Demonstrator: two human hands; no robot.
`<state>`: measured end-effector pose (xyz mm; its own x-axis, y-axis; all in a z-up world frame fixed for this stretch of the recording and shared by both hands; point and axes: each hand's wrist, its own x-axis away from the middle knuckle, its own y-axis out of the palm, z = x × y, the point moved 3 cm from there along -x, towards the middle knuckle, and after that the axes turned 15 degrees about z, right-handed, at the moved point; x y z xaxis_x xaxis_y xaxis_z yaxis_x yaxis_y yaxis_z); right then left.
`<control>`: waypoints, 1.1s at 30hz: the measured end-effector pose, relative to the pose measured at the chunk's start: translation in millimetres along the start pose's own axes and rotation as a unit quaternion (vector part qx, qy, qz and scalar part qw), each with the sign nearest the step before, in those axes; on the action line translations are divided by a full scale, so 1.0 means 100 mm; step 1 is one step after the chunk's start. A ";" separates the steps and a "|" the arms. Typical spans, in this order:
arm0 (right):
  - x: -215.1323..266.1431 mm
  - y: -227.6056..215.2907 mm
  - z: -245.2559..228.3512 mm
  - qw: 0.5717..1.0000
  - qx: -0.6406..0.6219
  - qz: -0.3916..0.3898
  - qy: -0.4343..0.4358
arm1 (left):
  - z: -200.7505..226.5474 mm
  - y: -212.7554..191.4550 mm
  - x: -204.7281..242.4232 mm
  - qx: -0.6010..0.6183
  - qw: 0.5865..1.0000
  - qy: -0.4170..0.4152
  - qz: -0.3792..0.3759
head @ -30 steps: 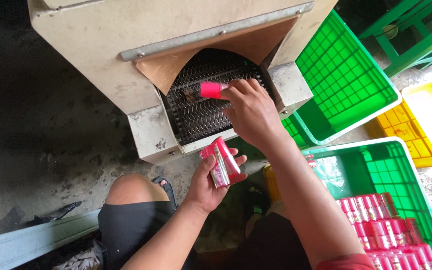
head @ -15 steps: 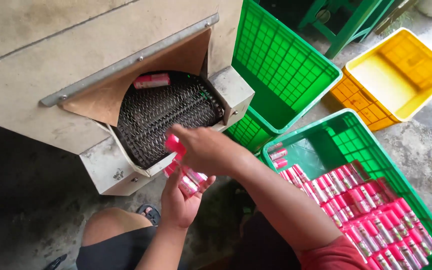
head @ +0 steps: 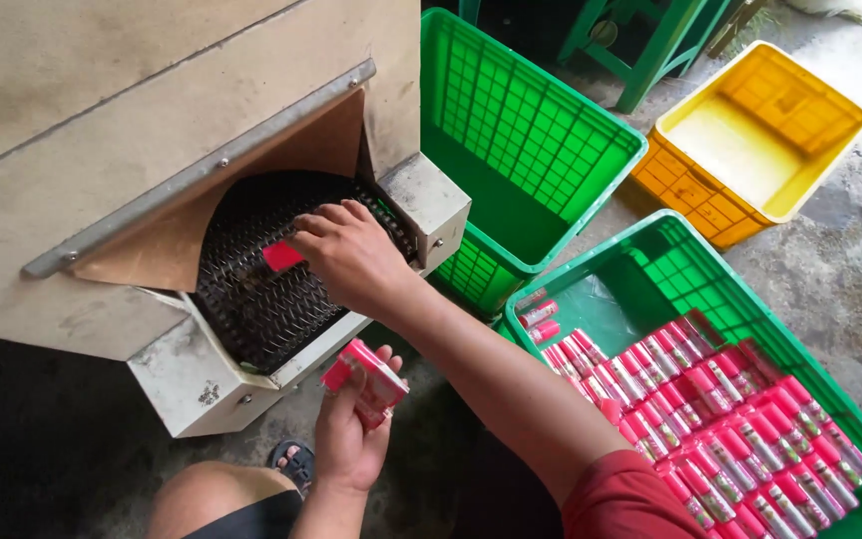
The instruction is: Loading small pink tubes from a plastic crate onto a conveyor belt for processing.
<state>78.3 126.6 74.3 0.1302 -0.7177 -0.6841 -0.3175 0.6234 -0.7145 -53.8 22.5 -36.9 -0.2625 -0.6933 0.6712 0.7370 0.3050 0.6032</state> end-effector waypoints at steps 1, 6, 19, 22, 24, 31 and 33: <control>0.00 -0.10 -0.01 0.999 -0.027 0.012 0.018 | 0.06 0.08 0.07 -0.009 0.999 0.000 0.037; 0.10 -0.52 -0.23 0.974 -0.098 -0.166 0.117 | 0.13 -0.05 -0.05 -0.011 0.998 0.030 0.053; 0.30 -0.50 -0.27 0.948 -0.164 -0.259 0.087 | 0.11 -0.05 -0.11 0.042 0.994 0.079 -0.069; 0.25 -0.41 -0.16 0.976 -0.141 -0.164 0.003 | 0.08 -0.08 -0.09 0.067 0.996 0.046 -0.026; 0.10 -0.37 -0.23 0.984 -0.130 -0.114 -0.052 | 0.17 -0.05 0.01 0.094 0.995 0.035 0.009; -0.17 0.03 -0.18 0.969 -0.025 -0.218 0.113 | 0.15 -0.16 -0.07 0.029 0.998 0.062 0.003; -0.12 0.22 -0.09 0.972 -0.013 -0.213 0.098 | 0.17 -0.16 -0.06 0.010 0.996 0.086 -0.004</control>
<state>61.7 146.4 67.9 0.0745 -0.9560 -0.2837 -0.2974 0.2503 -0.9214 -74.8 32.9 -43.7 -0.1560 -0.7965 0.5842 0.7218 0.3118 0.6179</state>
